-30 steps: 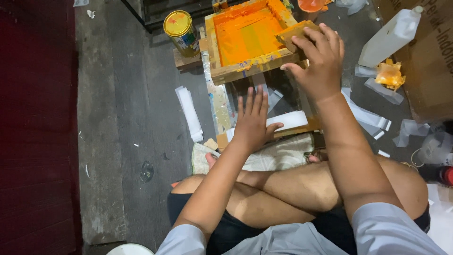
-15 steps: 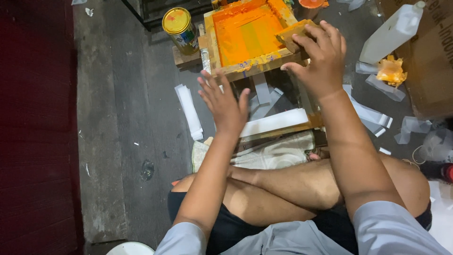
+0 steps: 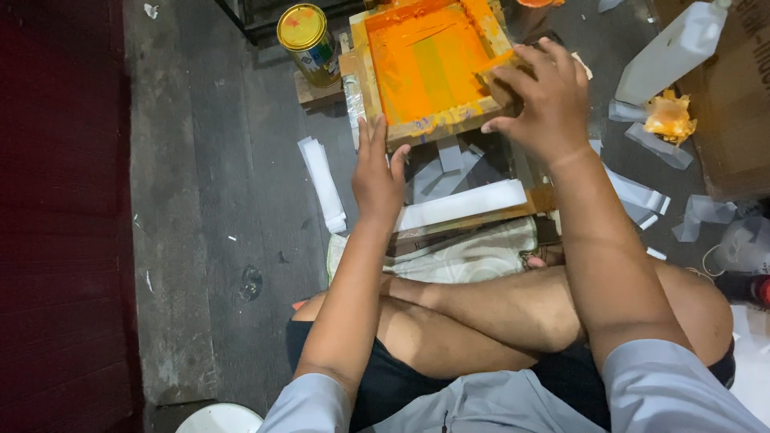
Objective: Screen printing orange ink onto white straps using a manual screen and squeegee.
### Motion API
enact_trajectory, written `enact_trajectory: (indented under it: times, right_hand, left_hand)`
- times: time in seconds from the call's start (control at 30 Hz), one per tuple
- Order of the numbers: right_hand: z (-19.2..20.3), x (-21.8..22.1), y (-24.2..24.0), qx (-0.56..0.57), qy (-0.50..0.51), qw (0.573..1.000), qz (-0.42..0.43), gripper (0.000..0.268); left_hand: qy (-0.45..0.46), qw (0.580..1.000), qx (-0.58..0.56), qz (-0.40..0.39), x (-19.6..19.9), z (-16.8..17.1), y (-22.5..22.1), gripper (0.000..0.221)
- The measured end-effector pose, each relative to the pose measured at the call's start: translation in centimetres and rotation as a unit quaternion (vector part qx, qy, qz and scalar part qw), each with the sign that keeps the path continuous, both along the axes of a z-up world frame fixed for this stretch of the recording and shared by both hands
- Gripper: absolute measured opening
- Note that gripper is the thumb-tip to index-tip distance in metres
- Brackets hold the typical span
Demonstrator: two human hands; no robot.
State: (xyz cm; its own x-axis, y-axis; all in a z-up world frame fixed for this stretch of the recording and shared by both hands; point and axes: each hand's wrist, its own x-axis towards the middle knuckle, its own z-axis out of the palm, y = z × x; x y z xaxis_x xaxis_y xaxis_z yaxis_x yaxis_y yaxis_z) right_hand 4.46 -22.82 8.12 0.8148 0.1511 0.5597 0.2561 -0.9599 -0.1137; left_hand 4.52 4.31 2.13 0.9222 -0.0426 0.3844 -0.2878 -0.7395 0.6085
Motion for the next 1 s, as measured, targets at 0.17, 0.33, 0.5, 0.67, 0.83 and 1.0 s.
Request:
enact_trajectory:
  times: [0.17,0.33,0.5,0.67,0.83,1.0]
  right_hand:
    - [-1.8,0.0,0.0,-0.015,0.017,1.000,0.015,0.087]
    - [-4.9,0.5,0.1,-0.054,0.091,0.994,-0.006,0.097]
    - [-6.5,0.6,0.5,-0.037,0.188,0.981,-0.034,0.103]
    - [-6.4,0.9,0.6,-0.026,0.313,0.949,-0.022,0.093]
    - [-7.7,1.4,0.2,-0.055,0.312,0.948,-0.016,0.093]
    - [-9.3,1.3,0.3,-0.150,0.195,0.968,-0.052,0.069]
  left_hand:
    - [0.058,0.998,-0.017,-0.018,-0.1,-0.6,0.5,0.060]
    - [0.120,0.992,0.013,-0.027,0.1,-2.0,0.8,0.058]
    - [0.150,0.988,-0.005,-0.034,0.2,-3.3,0.9,0.060]
    - [0.218,0.975,-0.010,-0.038,0.5,-4.6,0.9,0.057]
    - [0.220,0.974,0.013,-0.051,0.2,-3.3,0.7,0.049]
    - [0.220,0.969,0.098,-0.062,0.7,-3.8,0.6,0.042]
